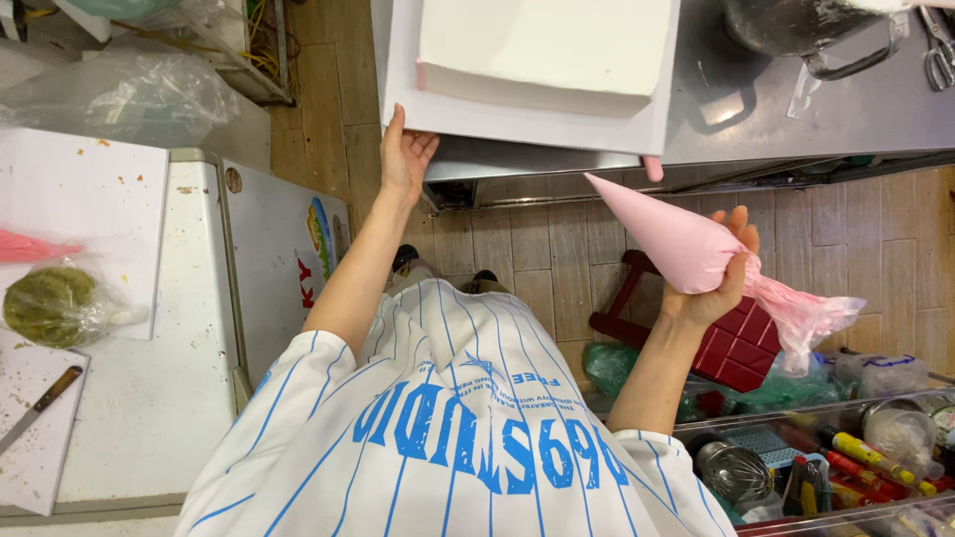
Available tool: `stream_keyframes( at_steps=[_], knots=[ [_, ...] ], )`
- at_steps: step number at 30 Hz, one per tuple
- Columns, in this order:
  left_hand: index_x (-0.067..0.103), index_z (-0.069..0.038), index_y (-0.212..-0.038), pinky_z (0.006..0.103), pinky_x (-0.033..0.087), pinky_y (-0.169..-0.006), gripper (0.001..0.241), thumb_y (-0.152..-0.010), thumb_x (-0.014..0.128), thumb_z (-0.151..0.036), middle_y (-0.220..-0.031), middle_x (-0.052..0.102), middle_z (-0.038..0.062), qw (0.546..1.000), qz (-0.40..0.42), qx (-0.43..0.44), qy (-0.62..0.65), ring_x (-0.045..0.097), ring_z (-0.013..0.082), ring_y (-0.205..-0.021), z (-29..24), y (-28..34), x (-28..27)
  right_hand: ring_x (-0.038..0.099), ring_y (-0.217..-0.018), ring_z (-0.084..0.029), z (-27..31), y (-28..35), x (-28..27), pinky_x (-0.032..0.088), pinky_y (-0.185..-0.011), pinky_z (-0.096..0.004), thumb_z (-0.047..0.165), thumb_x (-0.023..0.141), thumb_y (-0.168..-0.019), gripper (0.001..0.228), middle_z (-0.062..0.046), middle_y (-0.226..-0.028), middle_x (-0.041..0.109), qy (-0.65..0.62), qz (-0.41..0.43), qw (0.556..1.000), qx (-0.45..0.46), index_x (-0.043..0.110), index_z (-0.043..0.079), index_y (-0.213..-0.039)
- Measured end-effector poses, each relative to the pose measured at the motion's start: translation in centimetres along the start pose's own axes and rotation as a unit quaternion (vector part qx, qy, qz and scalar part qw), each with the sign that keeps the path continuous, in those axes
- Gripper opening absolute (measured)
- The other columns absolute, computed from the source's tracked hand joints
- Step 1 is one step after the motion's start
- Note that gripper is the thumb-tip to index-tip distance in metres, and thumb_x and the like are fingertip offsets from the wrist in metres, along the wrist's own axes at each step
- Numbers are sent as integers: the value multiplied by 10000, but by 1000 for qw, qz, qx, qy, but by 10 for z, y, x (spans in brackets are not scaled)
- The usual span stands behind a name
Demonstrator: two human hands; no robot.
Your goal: The person pipes pink frosting from a bag along the lower edge of a rectangular white cake, creating a ruffled border, and then wipes the station with a cloth.
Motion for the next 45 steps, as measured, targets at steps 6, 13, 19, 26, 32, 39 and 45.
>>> stream_keyframes(
  at_steps=[6, 13, 19, 26, 32, 39, 45],
  knots=[
    [84, -171, -1539, 613, 468, -1162, 911, -899, 732, -158, -1419, 382, 132, 996, 43, -40, -70, 431, 379, -1379, 40, 0, 64, 569, -1437, -251, 1, -2, 12, 414, -1220, -583, 265, 538, -1164, 171, -25, -1463, 622, -24, 50, 998, -9, 662, 150, -1188],
    [475, 132, -1289, 507, 548, -1029, 362, -1030, 549, -110, -1294, 599, 264, 980, 160, -115, 24, 656, 361, -1206, 70, 2, 115, 534, -1443, -251, 11, 3, 9, 429, -1278, -557, 208, 527, -1121, 103, -40, -1435, 613, -6, -1, 1000, -26, 612, 152, -1138],
    [472, 131, -1291, 467, 563, -1025, 367, -1033, 536, -123, -1272, 633, 243, 983, 143, -117, -20, 690, 331, -1193, 71, 16, 98, 542, -1373, -259, 21, 6, 0, 443, -1249, -556, 212, 529, -1126, 94, -63, -1279, 602, 82, -17, 995, -59, 541, 124, -1094],
    [436, 120, -1373, 464, 581, -1050, 460, -1068, 546, -206, -1348, 578, 272, 979, 161, -118, -35, 656, 341, -1221, 60, 54, 92, 602, -1100, -273, 33, 7, 23, 513, -1151, -580, 391, 428, -1143, 426, -115, -977, 609, 208, -5, 963, -173, 510, 67, -879],
    [79, 24, -1543, 485, 570, -1059, 878, -974, 469, -519, -1438, 475, 351, 958, 176, -221, -46, 612, 407, -1282, 62, 81, 109, 601, -995, -283, 20, 4, 71, 530, -1071, -571, 419, 398, -1142, 515, -150, -860, 581, 283, 39, 934, -216, 479, 45, -796],
    [43, 54, -1557, 461, 553, -1092, 893, -999, 435, -522, -1453, 454, 399, 959, 199, -199, -39, 581, 434, -1323, 62, 92, 115, 594, -963, -270, 14, 0, 86, 520, -1082, -549, 429, 361, -1152, 536, -149, -858, 584, 294, 49, 931, -211, 485, 43, -803],
    [127, 73, -1539, 455, 543, -1107, 861, -1002, 444, -520, -1443, 466, 385, 959, 203, -194, -44, 574, 433, -1337, 65, 90, 111, 586, -929, -261, 8, -2, 80, 525, -1072, -552, 451, 361, -1142, 554, -134, -826, 564, 281, 32, 937, -207, 475, 36, -793]
  ],
)
Point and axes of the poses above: each hand's wrist, its own y-axis away from the middle knuckle, its own x-axis out of the palm, z = x × y, the point moved 8 cm from there along -y, towards the middle knuckle
